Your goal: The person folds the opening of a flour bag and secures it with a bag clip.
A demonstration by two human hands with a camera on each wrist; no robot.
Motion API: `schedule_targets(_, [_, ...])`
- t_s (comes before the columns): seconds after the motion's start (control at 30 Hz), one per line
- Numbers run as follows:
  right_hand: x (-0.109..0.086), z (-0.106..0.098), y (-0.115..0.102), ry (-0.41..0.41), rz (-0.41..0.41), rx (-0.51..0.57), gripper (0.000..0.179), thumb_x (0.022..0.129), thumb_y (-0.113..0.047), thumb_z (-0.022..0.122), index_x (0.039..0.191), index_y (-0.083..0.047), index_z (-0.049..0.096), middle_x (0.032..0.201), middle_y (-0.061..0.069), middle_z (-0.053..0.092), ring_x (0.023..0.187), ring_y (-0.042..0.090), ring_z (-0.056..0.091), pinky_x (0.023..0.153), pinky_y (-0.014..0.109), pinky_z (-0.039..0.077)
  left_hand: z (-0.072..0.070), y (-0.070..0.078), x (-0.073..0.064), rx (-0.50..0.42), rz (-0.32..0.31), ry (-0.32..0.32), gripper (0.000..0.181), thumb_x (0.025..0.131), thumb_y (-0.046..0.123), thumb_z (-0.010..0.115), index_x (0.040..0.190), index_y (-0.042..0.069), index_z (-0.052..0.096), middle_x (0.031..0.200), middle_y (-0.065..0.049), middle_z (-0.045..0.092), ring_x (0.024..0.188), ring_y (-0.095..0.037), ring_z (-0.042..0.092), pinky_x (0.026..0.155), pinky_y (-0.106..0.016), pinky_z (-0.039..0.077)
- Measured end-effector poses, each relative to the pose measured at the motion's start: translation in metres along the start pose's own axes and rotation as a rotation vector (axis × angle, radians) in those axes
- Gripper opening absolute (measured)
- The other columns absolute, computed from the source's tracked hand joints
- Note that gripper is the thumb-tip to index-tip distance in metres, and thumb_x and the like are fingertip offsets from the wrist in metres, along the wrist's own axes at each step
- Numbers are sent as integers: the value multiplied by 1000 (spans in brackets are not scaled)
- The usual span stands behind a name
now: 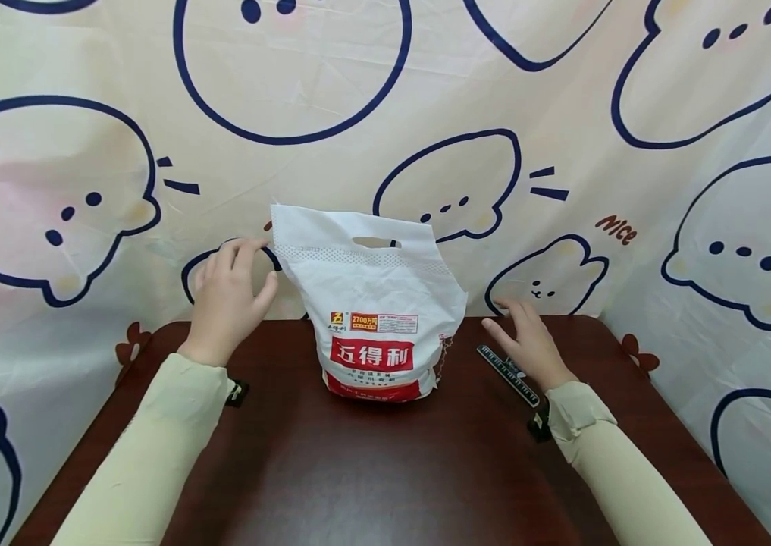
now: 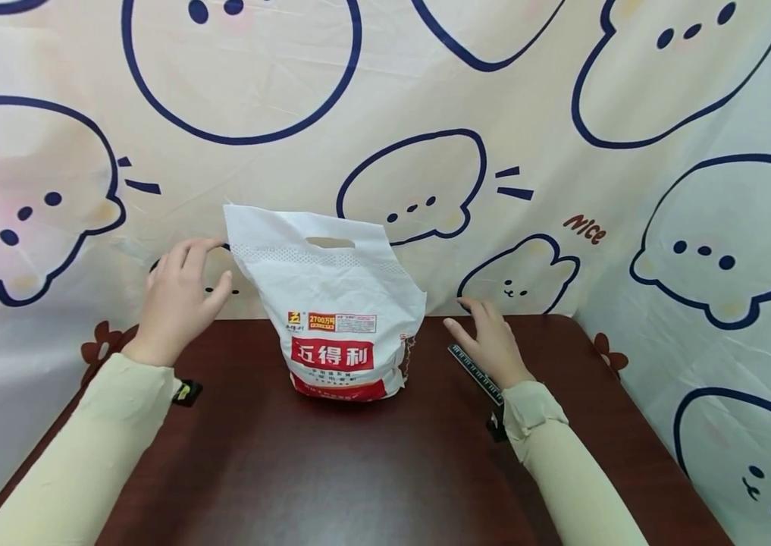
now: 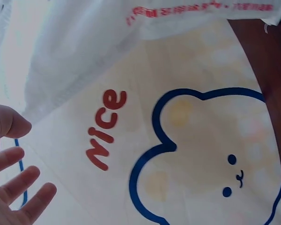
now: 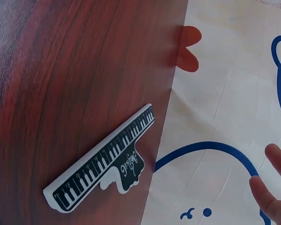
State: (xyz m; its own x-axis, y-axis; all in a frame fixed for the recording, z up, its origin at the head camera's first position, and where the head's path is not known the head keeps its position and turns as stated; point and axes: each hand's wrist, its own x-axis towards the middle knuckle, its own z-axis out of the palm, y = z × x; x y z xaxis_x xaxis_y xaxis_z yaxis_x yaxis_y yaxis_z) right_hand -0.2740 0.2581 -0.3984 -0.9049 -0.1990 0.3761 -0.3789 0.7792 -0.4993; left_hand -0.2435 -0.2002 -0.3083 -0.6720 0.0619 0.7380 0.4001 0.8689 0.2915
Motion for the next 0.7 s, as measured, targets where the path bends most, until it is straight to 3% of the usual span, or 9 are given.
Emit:
schedule_targets(0.4, [0,2,-3,-12,0,122,55,104,-39,56,145,-3,47,141,19,47,119,35,52,104,58,42,-5,24,10,-11,79,48,44,94,13,66,135,3,55,132,-23,56,116,-45,54,91,-69,43])
schedule_targets(0.7, [-1,4,-8,-30,0,146,56,103,-41,58,145,-4,48,141,18,47,120,37,52,104,59,42,-6,36,14,6,129,59,44,92,12,66,134,4,54,130,-24,56,114,-45,55,89,-66,46])
